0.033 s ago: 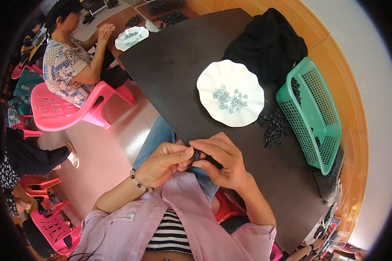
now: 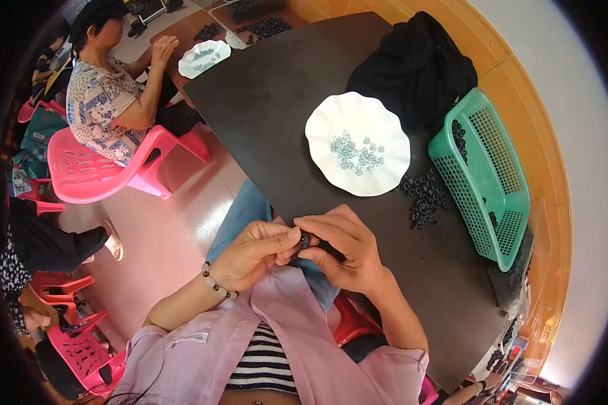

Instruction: Assembling small black plastic components with silver metal inserts at a shared workspace.

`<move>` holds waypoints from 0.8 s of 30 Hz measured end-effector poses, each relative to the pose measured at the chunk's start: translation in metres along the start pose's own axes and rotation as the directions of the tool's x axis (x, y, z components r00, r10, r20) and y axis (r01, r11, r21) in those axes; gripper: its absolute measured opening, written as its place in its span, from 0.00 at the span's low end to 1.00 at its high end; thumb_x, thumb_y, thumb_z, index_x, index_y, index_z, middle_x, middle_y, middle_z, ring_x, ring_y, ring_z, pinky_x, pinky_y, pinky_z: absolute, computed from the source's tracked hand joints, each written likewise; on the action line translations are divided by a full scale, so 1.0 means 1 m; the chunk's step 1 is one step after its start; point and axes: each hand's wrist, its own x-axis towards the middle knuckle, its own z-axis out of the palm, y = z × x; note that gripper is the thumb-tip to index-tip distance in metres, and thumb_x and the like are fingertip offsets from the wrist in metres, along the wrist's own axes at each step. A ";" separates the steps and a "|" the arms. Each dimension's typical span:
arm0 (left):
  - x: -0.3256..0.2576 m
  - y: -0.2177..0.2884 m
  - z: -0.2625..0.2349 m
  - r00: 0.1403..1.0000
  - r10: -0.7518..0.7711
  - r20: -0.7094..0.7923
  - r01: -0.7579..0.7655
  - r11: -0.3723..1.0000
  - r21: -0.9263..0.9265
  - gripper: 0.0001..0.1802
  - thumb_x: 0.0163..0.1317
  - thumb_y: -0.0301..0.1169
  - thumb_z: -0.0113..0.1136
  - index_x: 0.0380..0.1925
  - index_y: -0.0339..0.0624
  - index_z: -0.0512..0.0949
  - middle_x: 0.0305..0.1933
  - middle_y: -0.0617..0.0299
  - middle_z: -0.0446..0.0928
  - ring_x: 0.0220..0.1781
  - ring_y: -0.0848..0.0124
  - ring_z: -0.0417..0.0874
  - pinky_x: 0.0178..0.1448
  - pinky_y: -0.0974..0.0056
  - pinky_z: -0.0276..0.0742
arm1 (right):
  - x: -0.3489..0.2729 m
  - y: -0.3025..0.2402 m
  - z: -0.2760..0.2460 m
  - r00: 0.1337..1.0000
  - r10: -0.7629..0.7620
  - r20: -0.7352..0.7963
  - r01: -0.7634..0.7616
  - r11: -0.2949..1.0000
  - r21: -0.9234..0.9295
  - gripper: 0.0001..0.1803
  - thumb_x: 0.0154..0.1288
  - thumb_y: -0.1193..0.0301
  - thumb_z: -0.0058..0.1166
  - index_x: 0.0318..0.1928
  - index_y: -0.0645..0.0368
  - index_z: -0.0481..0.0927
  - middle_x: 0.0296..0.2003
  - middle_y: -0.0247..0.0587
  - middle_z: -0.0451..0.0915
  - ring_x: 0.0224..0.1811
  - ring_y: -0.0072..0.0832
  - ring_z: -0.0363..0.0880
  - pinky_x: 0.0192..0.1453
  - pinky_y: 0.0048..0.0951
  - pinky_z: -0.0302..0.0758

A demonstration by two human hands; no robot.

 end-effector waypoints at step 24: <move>0.004 -0.016 0.021 0.997 0.073 -0.027 -0.074 0.996 -0.042 0.21 0.62 0.51 0.61 0.27 0.45 0.80 0.25 0.74 0.72 0.27 0.85 0.66 0.29 0.75 0.58 | -0.001 -0.020 -0.003 0.999 0.046 -0.002 -0.046 0.983 -0.179 0.16 0.56 0.66 0.64 0.42 0.64 0.82 0.36 0.43 0.83 0.32 0.33 0.76 0.38 0.30 0.72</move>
